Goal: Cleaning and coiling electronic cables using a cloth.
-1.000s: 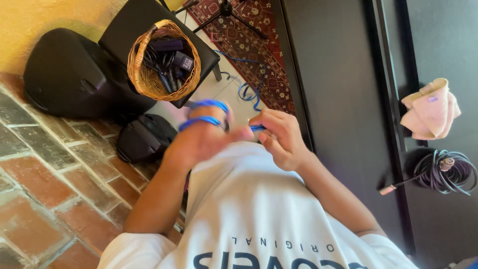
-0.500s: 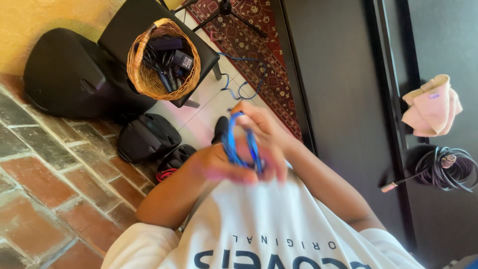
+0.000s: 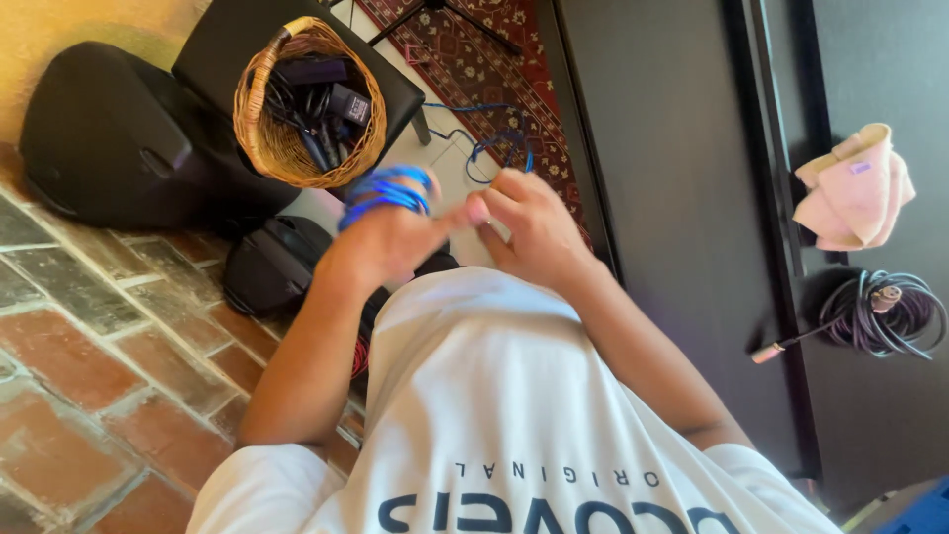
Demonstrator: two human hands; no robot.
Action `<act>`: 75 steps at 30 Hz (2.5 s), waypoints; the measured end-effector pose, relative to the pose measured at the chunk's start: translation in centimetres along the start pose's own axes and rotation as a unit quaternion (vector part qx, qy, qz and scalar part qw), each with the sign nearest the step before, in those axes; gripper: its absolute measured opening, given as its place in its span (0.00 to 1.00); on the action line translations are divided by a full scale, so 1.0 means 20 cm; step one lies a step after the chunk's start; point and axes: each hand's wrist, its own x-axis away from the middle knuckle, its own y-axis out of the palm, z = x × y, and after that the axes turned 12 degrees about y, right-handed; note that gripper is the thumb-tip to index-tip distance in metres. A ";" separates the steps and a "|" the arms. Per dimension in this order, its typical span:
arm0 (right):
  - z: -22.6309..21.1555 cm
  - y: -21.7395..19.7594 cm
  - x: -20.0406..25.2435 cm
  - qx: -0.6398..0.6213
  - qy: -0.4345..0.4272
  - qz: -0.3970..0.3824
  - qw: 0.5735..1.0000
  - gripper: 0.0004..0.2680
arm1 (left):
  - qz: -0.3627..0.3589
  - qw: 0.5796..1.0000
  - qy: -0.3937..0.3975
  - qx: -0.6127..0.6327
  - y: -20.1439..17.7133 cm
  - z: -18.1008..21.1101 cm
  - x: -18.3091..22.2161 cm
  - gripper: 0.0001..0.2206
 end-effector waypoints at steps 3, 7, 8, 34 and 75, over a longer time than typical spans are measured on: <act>-0.05 -0.07 -0.06 -0.019 -0.058 0.041 0.997 0.10 | -0.205 0.973 0.009 0.106 0.11 -0.06 0.03 0.29; 0.11 0.04 -0.02 -0.071 0.049 0.019 0.996 0.12 | -0.302 0.865 0.184 0.357 0.13 0.05 0.13 0.25; 0.15 0.07 -0.01 -0.120 0.115 -0.038 0.985 0.12 | -0.352 0.811 0.172 0.434 0.11 0.10 0.15 0.24; 0.06 -0.08 -0.07 -0.143 -0.012 0.021 0.989 0.08 | -0.112 0.983 0.001 0.146 0.23 0.01 0.15 0.22; -0.05 0.02 -0.08 -0.214 0.155 -0.004 0.964 0.12 | -0.050 0.884 0.182 0.428 0.25 -0.10 0.07 0.12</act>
